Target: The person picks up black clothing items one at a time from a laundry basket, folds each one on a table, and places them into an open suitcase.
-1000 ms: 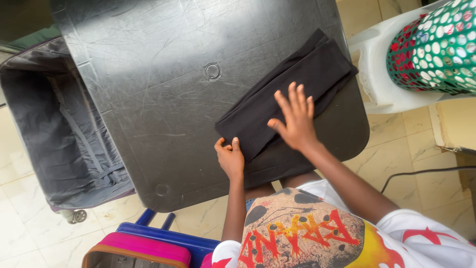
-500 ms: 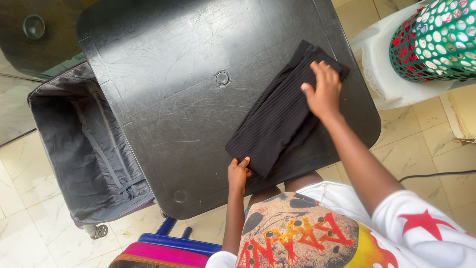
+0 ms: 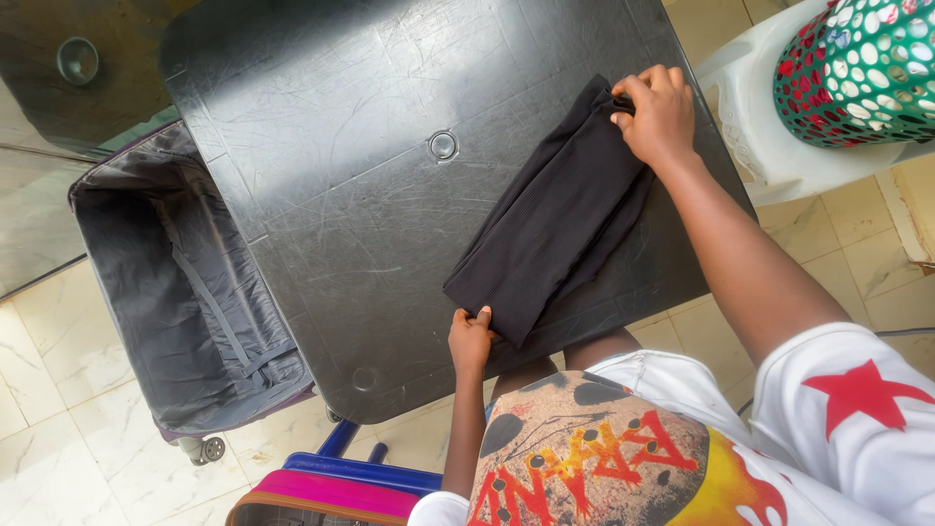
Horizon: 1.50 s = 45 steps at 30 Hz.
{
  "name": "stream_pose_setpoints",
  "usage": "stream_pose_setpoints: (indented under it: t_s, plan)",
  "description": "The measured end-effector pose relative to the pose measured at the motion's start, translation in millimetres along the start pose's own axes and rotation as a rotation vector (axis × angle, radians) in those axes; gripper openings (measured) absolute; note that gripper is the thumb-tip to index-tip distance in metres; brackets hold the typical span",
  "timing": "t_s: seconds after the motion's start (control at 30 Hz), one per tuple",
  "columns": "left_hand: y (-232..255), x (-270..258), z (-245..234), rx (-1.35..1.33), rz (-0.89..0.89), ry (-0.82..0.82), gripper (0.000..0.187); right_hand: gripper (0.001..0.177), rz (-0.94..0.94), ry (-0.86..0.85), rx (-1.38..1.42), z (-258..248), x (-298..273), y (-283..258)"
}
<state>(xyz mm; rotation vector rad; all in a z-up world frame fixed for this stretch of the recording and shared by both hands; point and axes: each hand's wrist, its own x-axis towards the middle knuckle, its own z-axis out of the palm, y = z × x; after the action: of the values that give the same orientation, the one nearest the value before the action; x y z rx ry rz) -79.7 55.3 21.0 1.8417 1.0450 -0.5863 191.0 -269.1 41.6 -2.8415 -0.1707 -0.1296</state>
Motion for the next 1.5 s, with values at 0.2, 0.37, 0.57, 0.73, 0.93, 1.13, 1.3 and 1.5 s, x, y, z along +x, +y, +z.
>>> stream_pose_setpoints:
  t_s: [0.2, 0.37, 0.57, 0.73, 0.93, 1.13, 1.3, 1.5]
  plan:
    - [47.0, -35.7, -0.7, 0.407, 0.458, 0.459, 0.058, 0.073, -0.184, -0.061, -0.087, -1.6, 9.6, -4.1]
    - [56.4, 5.1, 10.8, 0.52, 0.829, 0.488, 0.048, 0.047, 0.023, -0.349, -0.028, 3.7, 24.0, 0.1]
    - [64.9, 30.9, 18.6, 0.63, 0.685, 0.399, 0.033, 0.049, -0.041, -0.351, 0.134, 17.4, 34.0, 29.0]
    - [91.2, 20.1, 12.2, 0.528, 0.695, 0.353, 0.03, 0.03, 0.063, -0.404, 0.124, -1.2, 31.3, 22.0]
    - [93.5, -15.9, -11.5, 0.194, 0.589, 0.12, 0.027, 0.024, 0.085, -0.347, 0.571, -12.0, 33.9, 28.2]
    - [68.1, -5.5, -8.6, 0.247, 0.43, 0.193, 0.031, 0.045, 0.131, -0.428, 0.432, 0.4, 34.1, 23.0]
    - [41.7, 27.2, 5.9, 0.516, 0.505, 0.323, 0.037, 0.04, 0.159, -0.423, 0.262, 1.9, 35.4, 29.4]
    - [44.1, 30.4, 10.6, 0.519, 0.427, 0.251, 0.038, 0.038, -0.018, -0.148, 0.266, -12.8, 13.6, 30.7]
